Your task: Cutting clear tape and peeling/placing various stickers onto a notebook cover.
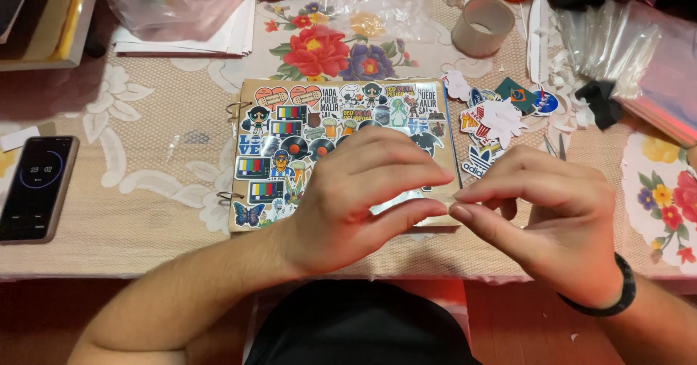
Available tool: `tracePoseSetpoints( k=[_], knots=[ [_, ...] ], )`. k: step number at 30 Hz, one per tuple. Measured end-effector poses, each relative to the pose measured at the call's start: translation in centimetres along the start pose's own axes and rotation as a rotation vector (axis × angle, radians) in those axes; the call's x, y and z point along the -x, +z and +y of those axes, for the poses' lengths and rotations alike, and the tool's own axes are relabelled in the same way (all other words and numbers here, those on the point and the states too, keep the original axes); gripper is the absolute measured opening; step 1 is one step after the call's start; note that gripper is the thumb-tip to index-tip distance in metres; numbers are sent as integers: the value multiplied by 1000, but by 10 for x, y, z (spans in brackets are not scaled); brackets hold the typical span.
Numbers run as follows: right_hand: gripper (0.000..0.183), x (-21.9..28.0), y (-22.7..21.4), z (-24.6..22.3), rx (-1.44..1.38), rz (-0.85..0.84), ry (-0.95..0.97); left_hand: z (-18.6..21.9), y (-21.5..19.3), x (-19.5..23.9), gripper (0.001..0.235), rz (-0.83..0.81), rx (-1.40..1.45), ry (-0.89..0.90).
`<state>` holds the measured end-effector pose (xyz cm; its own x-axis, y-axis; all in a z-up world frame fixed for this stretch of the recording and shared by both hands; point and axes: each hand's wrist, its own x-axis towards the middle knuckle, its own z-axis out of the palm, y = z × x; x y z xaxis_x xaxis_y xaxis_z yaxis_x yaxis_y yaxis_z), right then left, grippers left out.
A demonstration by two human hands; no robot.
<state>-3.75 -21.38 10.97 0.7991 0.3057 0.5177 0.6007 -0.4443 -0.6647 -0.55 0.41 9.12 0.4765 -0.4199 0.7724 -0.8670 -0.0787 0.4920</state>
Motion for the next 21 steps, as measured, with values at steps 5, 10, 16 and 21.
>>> tracePoseSetpoints(
  k=[5,10,16,21],
  knots=[
    [9,0,1,3,-9,24,24,0,3,-3,12,-17,166,-189],
    [7,0,3,2,8,32,24,2,6,-3,5,19,225,-336],
    [18,10,0,13,305,105,-272,-3,15,3,4,67,397,-497],
    [60,18,-1,19,383,117,-290,2,16,0,5,116,394,-536]
  ],
)
